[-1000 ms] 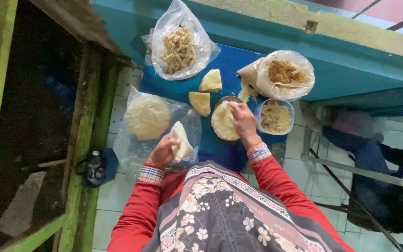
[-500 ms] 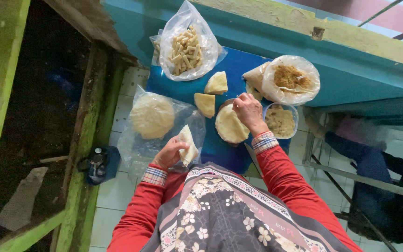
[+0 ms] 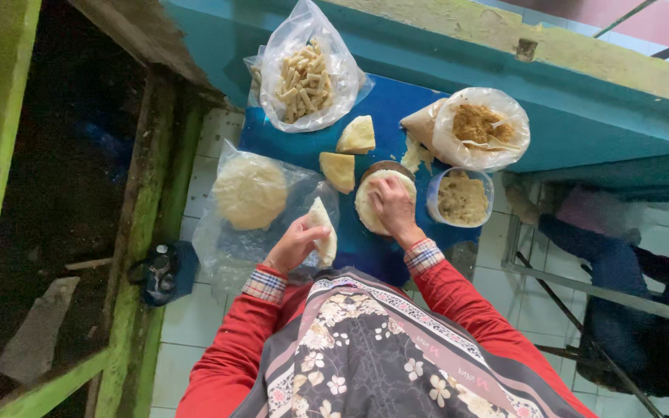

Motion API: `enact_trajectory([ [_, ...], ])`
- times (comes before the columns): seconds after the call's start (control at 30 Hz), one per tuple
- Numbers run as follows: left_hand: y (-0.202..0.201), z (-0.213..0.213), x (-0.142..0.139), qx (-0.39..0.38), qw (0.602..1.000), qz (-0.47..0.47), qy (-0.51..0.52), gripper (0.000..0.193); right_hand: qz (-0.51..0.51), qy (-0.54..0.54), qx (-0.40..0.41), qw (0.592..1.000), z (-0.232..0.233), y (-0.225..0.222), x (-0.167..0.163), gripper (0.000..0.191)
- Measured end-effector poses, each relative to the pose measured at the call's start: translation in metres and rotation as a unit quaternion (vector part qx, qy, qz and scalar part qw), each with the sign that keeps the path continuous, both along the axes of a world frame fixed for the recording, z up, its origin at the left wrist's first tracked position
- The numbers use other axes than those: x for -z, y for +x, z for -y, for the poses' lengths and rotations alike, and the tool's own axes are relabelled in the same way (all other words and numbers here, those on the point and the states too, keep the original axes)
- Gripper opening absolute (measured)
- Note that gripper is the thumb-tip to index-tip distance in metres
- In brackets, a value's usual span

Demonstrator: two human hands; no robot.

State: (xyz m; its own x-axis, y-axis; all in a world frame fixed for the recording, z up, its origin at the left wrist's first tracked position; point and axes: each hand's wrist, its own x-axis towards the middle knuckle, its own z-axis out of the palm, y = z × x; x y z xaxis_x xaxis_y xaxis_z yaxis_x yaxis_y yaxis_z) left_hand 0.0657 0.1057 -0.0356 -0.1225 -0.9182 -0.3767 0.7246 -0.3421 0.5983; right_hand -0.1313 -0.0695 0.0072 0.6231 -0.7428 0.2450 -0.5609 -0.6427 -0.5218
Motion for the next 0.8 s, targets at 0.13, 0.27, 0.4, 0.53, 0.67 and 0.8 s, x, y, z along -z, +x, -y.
enact_trajectory([
  [0.13,-0.017,0.016,-0.007,-0.027,0.996,0.079,0.024,0.023,0.108,0.459,0.011,0.882,-0.032,-0.002,-0.014,0.020],
  [0.27,-0.024,0.027,-0.017,-0.028,0.997,0.062,0.035,0.027,0.155,0.431,-0.073,0.886,-0.057,-0.005,-0.029,0.038],
  [0.4,-0.020,0.024,-0.025,-0.023,0.999,0.049,0.007,0.029,0.132,0.363,-0.056,0.921,-0.058,-0.014,-0.030,0.041],
  [0.53,-0.030,0.022,-0.023,-0.041,0.993,0.108,-0.013,0.022,0.165,0.421,-0.032,0.891,-0.063,-0.022,-0.015,0.027],
  [0.67,-0.035,0.021,-0.017,-0.065,0.988,0.141,0.004,0.016,0.226,0.501,0.013,0.835,-0.069,-0.024,0.002,0.020],
  [0.8,-0.037,0.019,-0.015,-0.066,0.993,0.095,0.016,0.018,0.302,0.637,0.082,0.704,-0.066,-0.026,0.006,0.021],
])
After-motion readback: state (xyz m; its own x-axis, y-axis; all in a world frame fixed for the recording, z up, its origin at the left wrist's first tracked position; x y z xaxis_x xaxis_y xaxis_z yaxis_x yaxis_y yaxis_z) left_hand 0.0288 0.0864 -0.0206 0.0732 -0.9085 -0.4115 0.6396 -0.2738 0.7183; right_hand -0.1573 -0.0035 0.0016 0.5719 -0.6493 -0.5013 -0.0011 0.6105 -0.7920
